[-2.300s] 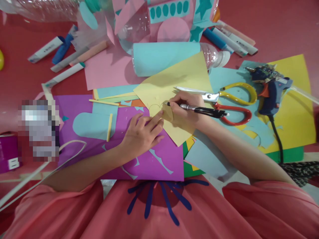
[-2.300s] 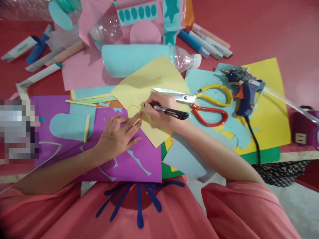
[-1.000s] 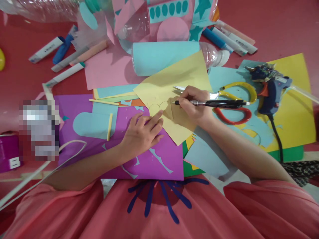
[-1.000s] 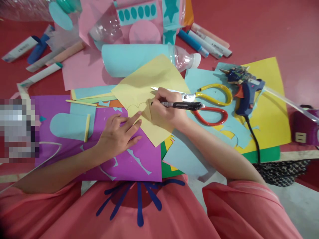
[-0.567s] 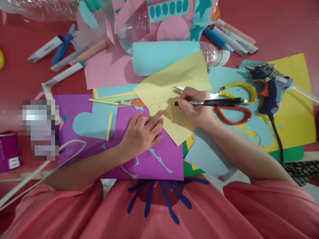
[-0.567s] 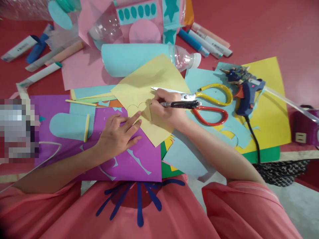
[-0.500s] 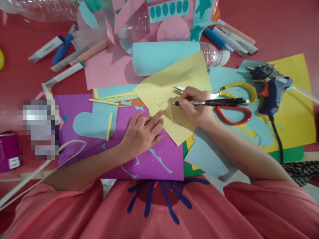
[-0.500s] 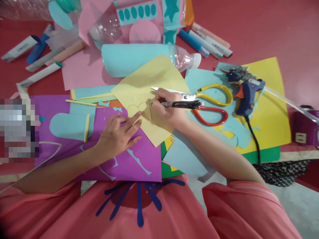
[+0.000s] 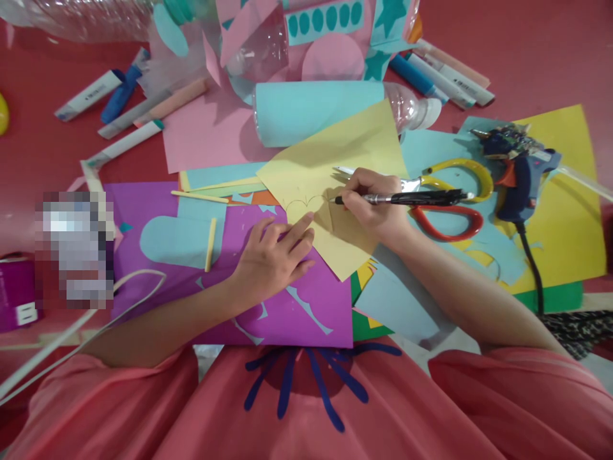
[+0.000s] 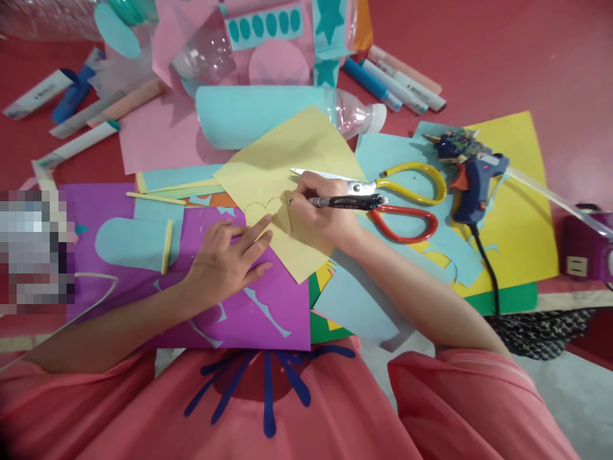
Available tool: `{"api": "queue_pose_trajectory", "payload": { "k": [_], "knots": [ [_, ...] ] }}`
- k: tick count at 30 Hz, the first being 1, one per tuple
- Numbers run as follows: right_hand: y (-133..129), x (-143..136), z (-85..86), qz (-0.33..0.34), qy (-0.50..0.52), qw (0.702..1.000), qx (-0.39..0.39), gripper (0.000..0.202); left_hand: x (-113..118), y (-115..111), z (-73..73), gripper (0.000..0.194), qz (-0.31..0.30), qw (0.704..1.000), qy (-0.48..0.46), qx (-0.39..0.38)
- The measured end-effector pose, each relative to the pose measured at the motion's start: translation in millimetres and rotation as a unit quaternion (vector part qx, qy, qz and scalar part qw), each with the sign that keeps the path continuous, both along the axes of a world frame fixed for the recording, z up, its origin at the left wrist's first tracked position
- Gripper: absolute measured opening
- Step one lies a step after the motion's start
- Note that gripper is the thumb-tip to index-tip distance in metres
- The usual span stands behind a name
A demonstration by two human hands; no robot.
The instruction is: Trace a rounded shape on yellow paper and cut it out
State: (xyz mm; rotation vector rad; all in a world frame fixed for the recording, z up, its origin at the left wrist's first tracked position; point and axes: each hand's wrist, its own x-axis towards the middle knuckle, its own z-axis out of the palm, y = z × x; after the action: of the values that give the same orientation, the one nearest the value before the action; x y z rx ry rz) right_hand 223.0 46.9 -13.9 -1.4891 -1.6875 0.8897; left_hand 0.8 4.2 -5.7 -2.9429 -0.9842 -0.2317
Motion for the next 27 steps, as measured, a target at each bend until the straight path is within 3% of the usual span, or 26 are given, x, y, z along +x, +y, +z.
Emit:
{"api": "queue_pose_trajectory", "payload": {
  "k": [10,16,21,27],
  "knots": [
    [-5.3,6.2,-1.9,0.04,0.051,0.997,0.042,0.025,-0.1,-0.8,0.2,0.036,0.011,0.999,0.029,-0.029],
    [0.5,0.3,-13.0,0.139,-0.093,0.962,0.218,0.021,-1.3,-0.1,-1.9,0.035,0.003,1.0,0.008,-0.009],
    [0.0,0.5,-17.1,0.167,-0.165,0.954,0.188,0.025,-1.7,0.1,-1.1,0.035,0.005,1.0,0.012,-0.017],
    [-2.9,0.6,-15.5,0.17,-0.149,0.957,0.183,0.026,-3.9,2.2,0.5,0.038,0.0,1.0,0.009,-0.028]
  ]
}}
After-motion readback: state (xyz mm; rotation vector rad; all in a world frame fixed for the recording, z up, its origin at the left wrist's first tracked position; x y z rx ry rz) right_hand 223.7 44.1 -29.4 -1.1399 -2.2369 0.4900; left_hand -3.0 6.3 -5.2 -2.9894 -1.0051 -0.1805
